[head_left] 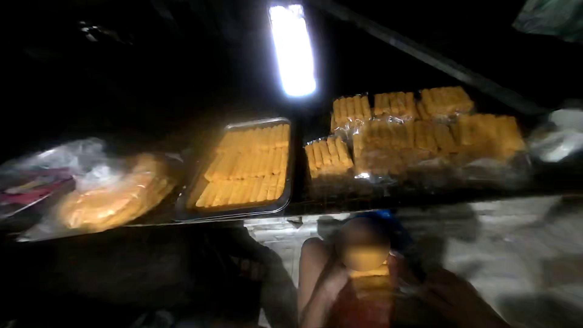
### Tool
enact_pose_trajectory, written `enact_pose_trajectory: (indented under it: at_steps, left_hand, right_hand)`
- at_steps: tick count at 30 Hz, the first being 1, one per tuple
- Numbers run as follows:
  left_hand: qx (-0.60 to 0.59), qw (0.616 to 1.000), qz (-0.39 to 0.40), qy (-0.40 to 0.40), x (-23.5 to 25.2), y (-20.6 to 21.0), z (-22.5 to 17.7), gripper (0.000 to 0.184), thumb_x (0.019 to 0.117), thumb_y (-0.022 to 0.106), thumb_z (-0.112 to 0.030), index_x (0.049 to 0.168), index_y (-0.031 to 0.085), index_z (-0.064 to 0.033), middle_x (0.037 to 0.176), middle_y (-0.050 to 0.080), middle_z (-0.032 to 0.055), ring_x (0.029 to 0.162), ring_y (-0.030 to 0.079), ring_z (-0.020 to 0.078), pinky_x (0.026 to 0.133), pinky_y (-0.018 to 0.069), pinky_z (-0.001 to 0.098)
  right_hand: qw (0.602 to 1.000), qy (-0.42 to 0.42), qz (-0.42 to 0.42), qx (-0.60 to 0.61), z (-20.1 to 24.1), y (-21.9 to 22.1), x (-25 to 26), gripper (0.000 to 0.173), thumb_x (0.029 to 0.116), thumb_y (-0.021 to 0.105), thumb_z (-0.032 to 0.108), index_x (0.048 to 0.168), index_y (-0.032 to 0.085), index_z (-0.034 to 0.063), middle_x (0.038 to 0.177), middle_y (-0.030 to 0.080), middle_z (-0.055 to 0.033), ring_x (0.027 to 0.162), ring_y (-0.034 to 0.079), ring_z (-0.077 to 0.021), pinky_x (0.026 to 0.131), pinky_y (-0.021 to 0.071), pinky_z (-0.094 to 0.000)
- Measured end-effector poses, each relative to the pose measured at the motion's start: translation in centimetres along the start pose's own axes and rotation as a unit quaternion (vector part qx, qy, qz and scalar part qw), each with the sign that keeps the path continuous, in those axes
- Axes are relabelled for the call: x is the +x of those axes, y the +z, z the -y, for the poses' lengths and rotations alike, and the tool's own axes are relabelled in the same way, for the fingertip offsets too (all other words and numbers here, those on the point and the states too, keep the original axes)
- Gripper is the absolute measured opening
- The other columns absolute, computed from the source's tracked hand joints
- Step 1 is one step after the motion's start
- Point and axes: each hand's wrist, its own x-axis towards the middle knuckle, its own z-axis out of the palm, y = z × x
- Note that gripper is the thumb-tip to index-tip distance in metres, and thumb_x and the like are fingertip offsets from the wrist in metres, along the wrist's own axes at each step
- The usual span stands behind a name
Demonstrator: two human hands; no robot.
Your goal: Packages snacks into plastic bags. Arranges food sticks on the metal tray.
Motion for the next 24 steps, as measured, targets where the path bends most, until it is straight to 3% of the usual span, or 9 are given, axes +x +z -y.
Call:
enact_pose_trajectory:
  at_steps: [3, 6, 9, 11, 14, 16, 19, 22, 24]
  left_hand:
    - [0.048, 0.997, -0.05, 0.014, -1.2, 0.2, -1.6, 0.043, 0.0953, 0.071, -0.029, 0.128, 0.064, -0.0021, 0.116, 0.071, 0.0118, 0.105, 0.069, 0.0187, 0.095, 0.0568, 0.0403]
    - [0.025, 1.0, 0.004, 0.019, -0.7, -0.3, -0.7, 0.042, 0.0998, 0.065, -0.028, 0.132, 0.06, -0.0008, 0.117, 0.069, 0.0124, 0.105, 0.067, 0.0174, 0.095, 0.0554, 0.0375]
    - [0.014, 1.0, 0.012, -0.004, -0.2, -0.3, 0.2, 0.044, 0.1005, 0.063, -0.033, 0.134, 0.06, -0.003, 0.117, 0.069, 0.0127, 0.104, 0.067, 0.019, 0.093, 0.0556, 0.0398]
    - [0.01, 1.0, 0.006, -0.004, -0.3, -0.1, -0.1, 0.043, 0.1003, 0.064, -0.03, 0.133, 0.06, -0.0019, 0.116, 0.069, 0.0128, 0.103, 0.066, 0.0184, 0.092, 0.0548, 0.0389]
    - [-0.009, 1.0, 0.028, 0.004, -0.3, -0.2, -0.2, 0.045, 0.1008, 0.063, -0.03, 0.136, 0.058, -0.003, 0.121, 0.069, 0.0121, 0.106, 0.067, 0.0171, 0.095, 0.0557, 0.038]
    - [-0.012, 0.999, 0.027, 0.017, -0.7, -0.1, -0.5, 0.041, 0.1018, 0.062, -0.027, 0.134, 0.059, -0.0012, 0.119, 0.069, 0.0121, 0.104, 0.067, 0.0161, 0.094, 0.0556, 0.0371]
    - [-0.016, 0.999, 0.028, 0.026, -0.8, -0.2, -0.1, 0.047, 0.101, 0.063, -0.028, 0.14, 0.055, -0.0027, 0.124, 0.068, 0.012, 0.108, 0.066, 0.0164, 0.096, 0.0553, 0.0375]
    - [-0.034, 0.999, 0.019, 0.012, -1.0, -0.2, -0.2, 0.046, 0.101, 0.063, -0.027, 0.14, 0.055, -0.0028, 0.121, 0.069, 0.0122, 0.106, 0.068, 0.0173, 0.093, 0.0569, 0.0375]
    - [-0.053, 0.998, 0.019, 0.01, -1.2, -0.1, -0.1, 0.042, 0.103, 0.06, -0.025, 0.138, 0.055, -0.0024, 0.117, 0.069, 0.0114, 0.1, 0.068, 0.0155, 0.087, 0.0576, 0.0356]
  right_hand:
    - [0.999, -0.002, -0.018, -0.05, 1.2, -0.4, -0.3, 0.024, 0.0971, 0.067, 0.017, 0.105, 0.077, -0.0026, 0.114, 0.072, -0.0257, 0.112, 0.067, -0.0443, 0.1, 0.0514, -0.0593]
    - [0.989, 0.099, 0.083, -0.068, 4.3, -2.3, 0.1, 0.034, 0.106, 0.055, 0.02, 0.124, 0.07, -0.0047, 0.13, 0.065, -0.0282, 0.128, 0.058, -0.0458, 0.113, 0.0401, -0.0559]
    - [0.98, 0.11, 0.14, -0.088, 3.3, -2.4, 0.0, 0.035, 0.107, 0.051, 0.018, 0.129, 0.067, -0.0048, 0.133, 0.063, -0.0291, 0.129, 0.056, -0.0471, 0.113, 0.0393, -0.057]
    - [0.989, 0.061, 0.107, -0.085, 0.7, -1.5, -0.7, 0.028, 0.1018, 0.059, 0.014, 0.118, 0.072, -0.0045, 0.123, 0.068, -0.0283, 0.119, 0.063, -0.0467, 0.103, 0.0487, -0.0604]
    - [0.97, 0.187, 0.151, -0.034, 4.1, -3.2, 0.4, 0.031, 0.1038, 0.055, 0.009, 0.127, 0.063, -0.0084, 0.128, 0.064, -0.029, 0.122, 0.061, -0.0415, 0.108, 0.0444, -0.0535]
    - [0.972, 0.219, 0.084, 0.024, 4.5, -3.2, 1.2, 0.038, 0.105, 0.056, 0.016, 0.135, 0.057, -0.0073, 0.129, 0.064, -0.0274, 0.12, 0.063, -0.0377, 0.107, 0.0462, -0.0495]
    - [0.981, 0.122, -0.043, 0.143, -1.0, 0.0, 2.6, 0.057, 0.1004, 0.065, 0.03, 0.146, 0.05, -0.0005, 0.13, 0.065, -0.0218, 0.115, 0.066, -0.0328, 0.102, 0.0533, -0.0498]
    - [0.962, 0.106, -0.048, 0.247, -2.2, 1.7, 5.1, 0.074, 0.0955, 0.071, 0.034, 0.155, 0.038, 0.0049, 0.133, 0.063, -0.0182, 0.113, 0.067, -0.0268, 0.099, 0.0563, -0.0451]
    - [0.958, 0.125, -0.039, 0.257, -2.4, 2.1, 6.5, 0.077, 0.0945, 0.072, 0.033, 0.156, 0.036, 0.005, 0.138, 0.059, -0.0205, 0.117, 0.065, -0.0302, 0.099, 0.0559, -0.047]
